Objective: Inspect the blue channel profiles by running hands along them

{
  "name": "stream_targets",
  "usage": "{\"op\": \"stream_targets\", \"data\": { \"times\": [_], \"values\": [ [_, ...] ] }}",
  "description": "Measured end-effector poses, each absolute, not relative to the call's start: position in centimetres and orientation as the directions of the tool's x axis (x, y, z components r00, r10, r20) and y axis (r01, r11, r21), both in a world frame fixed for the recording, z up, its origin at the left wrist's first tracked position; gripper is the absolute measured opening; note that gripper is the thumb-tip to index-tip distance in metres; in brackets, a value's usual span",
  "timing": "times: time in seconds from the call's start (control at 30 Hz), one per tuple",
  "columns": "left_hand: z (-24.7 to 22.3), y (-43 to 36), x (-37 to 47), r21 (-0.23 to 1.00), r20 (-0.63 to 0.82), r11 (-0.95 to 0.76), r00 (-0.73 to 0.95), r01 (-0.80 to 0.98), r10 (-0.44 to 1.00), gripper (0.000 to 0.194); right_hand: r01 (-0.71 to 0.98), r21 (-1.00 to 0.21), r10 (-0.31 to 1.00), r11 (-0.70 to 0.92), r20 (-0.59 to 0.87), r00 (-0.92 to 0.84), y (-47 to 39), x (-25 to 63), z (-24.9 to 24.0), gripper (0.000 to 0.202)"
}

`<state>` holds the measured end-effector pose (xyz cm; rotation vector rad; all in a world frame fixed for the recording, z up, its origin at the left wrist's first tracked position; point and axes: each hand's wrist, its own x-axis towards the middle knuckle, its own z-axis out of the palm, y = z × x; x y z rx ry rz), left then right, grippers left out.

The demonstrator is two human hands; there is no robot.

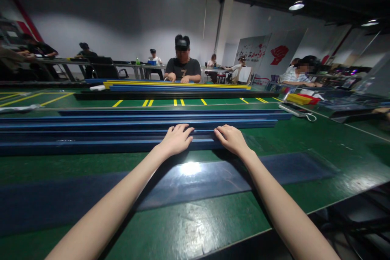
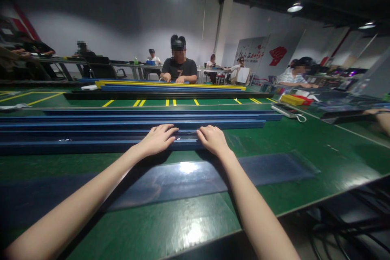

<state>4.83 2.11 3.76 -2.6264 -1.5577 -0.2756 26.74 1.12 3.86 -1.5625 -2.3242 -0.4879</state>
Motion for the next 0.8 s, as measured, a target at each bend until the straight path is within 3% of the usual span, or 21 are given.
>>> {"op": "stream_targets", "data": {
  "times": [0.43, 0.63, 0.8],
  "values": [
    [4.59, 1.8, 4.66, 0.009, 0.163, -0.48, 0.472, 0.877, 0.866, 0.055, 0.991, 0.11, 0.858, 0.076, 0.499, -0.121, 1.22, 27.49, 4.0, 0.044],
    [4.57, 1.77, 4.92, 0.048, 0.203, -0.494, 0.476, 0.868, 0.856, 0.051, 0.978, 0.125, 0.855, 0.169, 0.475, -0.209, 1.14, 27.09, 3.87, 0.043],
    [4.68, 1.49, 5.39, 0.057, 0.25, -0.504, 0.477, 0.862, 0.843, 0.037, 0.926, 0.086, 0.823, 0.366, 0.435, -0.366, 1.09, 26.7, 3.78, 0.037]
  ]
}}
